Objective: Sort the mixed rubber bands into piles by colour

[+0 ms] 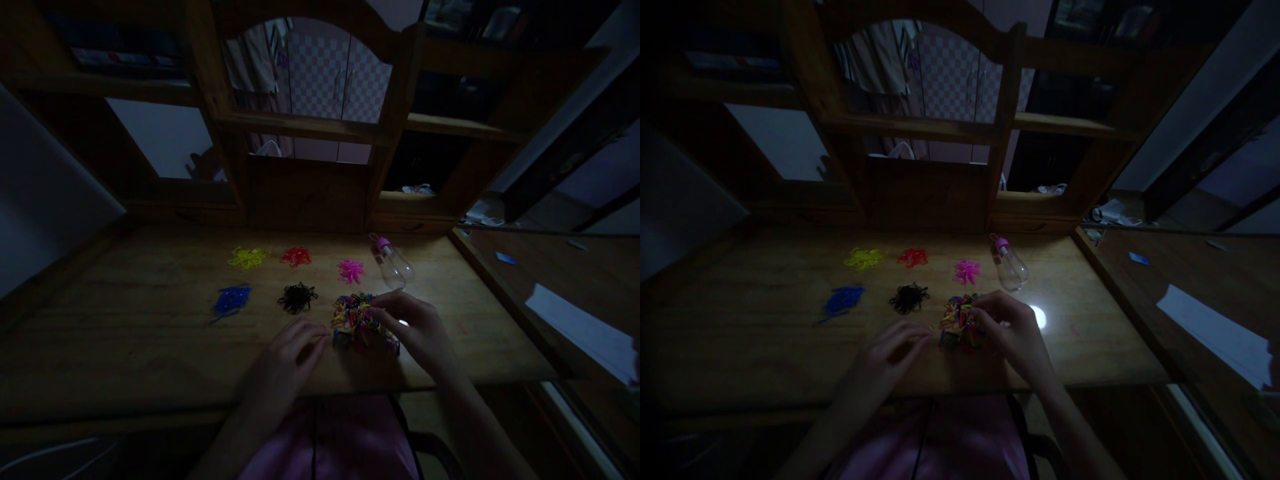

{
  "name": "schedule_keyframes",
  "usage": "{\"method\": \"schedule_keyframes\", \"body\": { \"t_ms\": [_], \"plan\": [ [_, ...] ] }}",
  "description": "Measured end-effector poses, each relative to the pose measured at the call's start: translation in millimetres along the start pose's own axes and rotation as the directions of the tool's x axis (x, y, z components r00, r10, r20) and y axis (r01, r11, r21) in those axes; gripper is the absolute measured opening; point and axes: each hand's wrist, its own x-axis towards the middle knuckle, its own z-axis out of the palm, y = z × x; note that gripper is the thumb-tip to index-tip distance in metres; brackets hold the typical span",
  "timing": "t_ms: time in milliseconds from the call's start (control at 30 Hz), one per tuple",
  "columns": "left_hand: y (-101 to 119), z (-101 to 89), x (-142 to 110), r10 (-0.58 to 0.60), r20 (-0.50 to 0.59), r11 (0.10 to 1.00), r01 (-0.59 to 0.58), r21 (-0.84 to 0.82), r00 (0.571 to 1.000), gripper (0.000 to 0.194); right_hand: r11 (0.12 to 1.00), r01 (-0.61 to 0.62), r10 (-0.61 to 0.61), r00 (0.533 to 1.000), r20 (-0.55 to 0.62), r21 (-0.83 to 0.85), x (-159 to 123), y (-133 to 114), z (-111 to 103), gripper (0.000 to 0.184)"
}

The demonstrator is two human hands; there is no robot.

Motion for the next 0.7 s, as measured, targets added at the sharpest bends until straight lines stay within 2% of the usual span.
{"method": "schedule_keyframes", "body": {
  "t_ms": [67,167,233,300,367,400,467,533,633,700],
  "plan": [
    [-6.9,2.0,-10.2,-0.091,-0.091,0.995,0.087,-0.038,0.992,0.011,0.988,0.149,-0.145,0.985,0.093,-0.045,30.2,-17.4,17.4,0.011],
    [-13.1,5.8,-17.6,-0.187,-0.170,0.979,0.169,-0.114,0.968,0.012,0.939,0.340,-0.314,0.909,0.275,-0.055,87.5,-38.2,66.7,0.011],
    [-14.0,7.1,-17.7,-0.210,-0.162,0.970,0.184,-0.161,0.964,0.014,0.906,0.403,-0.335,0.872,0.356,-0.134,124.7,-45.9,109.3,0.013],
    [-13.4,6.7,-16.2,-0.224,-0.146,0.963,0.195,-0.188,0.964,0.015,0.886,0.421,-0.317,0.856,0.408,-0.194,154.0,-49.7,149.5,0.013],
    [-13.0,5.5,-15.4,-0.239,-0.134,0.958,0.211,-0.194,0.962,0.015,0.878,0.433,-0.317,0.844,0.432,-0.203,172.5,-51.6,177.4,0.013],
    [-13.1,4.8,-15.6,-0.244,-0.128,0.956,0.217,-0.195,0.961,0.015,0.875,0.440,-0.321,0.840,0.438,-0.203,177.8,-52.2,184.6,0.013],
    [-13.9,3.9,-16.7,-0.252,-0.111,0.954,0.228,-0.195,0.961,0.017,0.865,0.457,-0.334,0.833,0.442,-0.207,181.8,-52.6,183.4,0.014],
    [-14.5,3.8,-17.7,-0.253,-0.108,0.955,0.230,-0.188,0.961,0.017,0.854,0.475,-0.350,0.827,0.439,-0.213,178.5,-51.4,162.7,0.015],
    [-13.5,5.3,-17.0,-0.241,-0.122,0.961,0.219,-0.167,0.963,0.016,0.830,0.505,-0.360,0.810,0.462,-0.237,161.5,-46.0,108.1,0.014],
    [-11.8,6.6,-15.5,-0.222,-0.130,0.967,0.201,-0.156,0.966,0.015,0.779,0.552,-0.339,0.770,0.541,-0.297,143.2,-40.1,69.3,0.013]
  ]
}}
